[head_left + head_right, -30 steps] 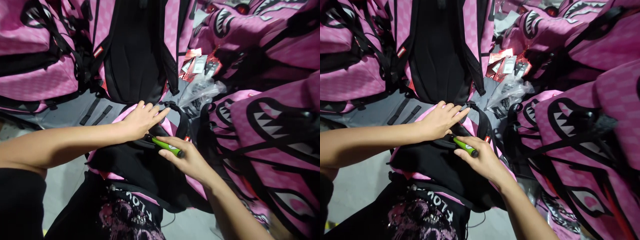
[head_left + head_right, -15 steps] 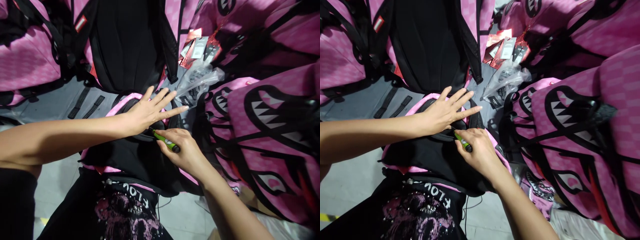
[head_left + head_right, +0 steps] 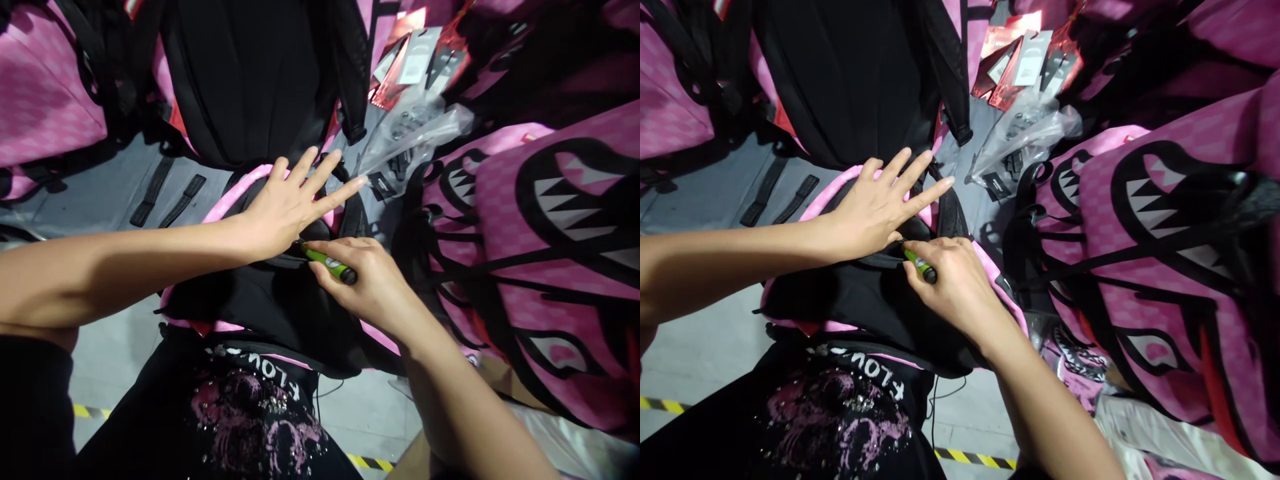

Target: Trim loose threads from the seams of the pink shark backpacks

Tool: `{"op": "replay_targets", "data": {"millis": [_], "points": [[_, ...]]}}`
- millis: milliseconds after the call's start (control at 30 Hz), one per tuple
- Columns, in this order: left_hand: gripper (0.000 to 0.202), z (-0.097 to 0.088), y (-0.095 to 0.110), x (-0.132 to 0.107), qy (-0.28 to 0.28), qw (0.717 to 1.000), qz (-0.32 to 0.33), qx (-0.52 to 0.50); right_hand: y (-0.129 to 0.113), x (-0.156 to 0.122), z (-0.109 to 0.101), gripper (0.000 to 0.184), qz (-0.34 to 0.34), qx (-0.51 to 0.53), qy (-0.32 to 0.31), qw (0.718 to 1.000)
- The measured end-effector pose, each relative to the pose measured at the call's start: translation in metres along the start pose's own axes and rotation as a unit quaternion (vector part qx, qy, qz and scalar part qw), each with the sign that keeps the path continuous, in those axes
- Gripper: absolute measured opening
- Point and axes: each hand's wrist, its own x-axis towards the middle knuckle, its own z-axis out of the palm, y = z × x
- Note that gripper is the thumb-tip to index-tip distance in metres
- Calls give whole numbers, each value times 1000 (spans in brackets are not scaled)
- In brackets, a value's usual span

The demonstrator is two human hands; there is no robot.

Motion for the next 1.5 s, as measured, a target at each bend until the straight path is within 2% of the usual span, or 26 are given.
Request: {"op": "replay_targets", "data": {"millis": [133, 300, 500, 767, 1033, 1100, 1300, 1500], "points": [[102, 2, 0, 0, -4, 1000, 2, 11, -5, 0, -2, 26, 9, -9, 2, 1000], [91, 4, 0, 2, -3, 999, -13, 51, -8, 2, -2, 27, 16, -17, -11, 1000], [85, 2, 0, 3, -17, 1000, -13, 16, -9, 2, 0, 26, 18, 1, 3, 1000], [91, -1, 1, 0, -23, 1000, 1, 18, -10, 2, -2, 28, 25, 2, -8, 1000], [83, 5, -2, 2, 2, 1000, -2, -2, -8, 1, 1, 26, 35, 39, 20, 998], [82, 4, -2, 2, -4, 1000, -6, -11, -8, 0, 2, 25, 45, 34, 38, 998], [85, -3, 1, 1, -24, 1000, -5, -13, -10, -1, 5, 24, 46, 44, 39, 997], [85, -5, 2, 2, -53, 998, -41, -13, -11, -3, 4, 23, 51, 4, 47, 998]]}}
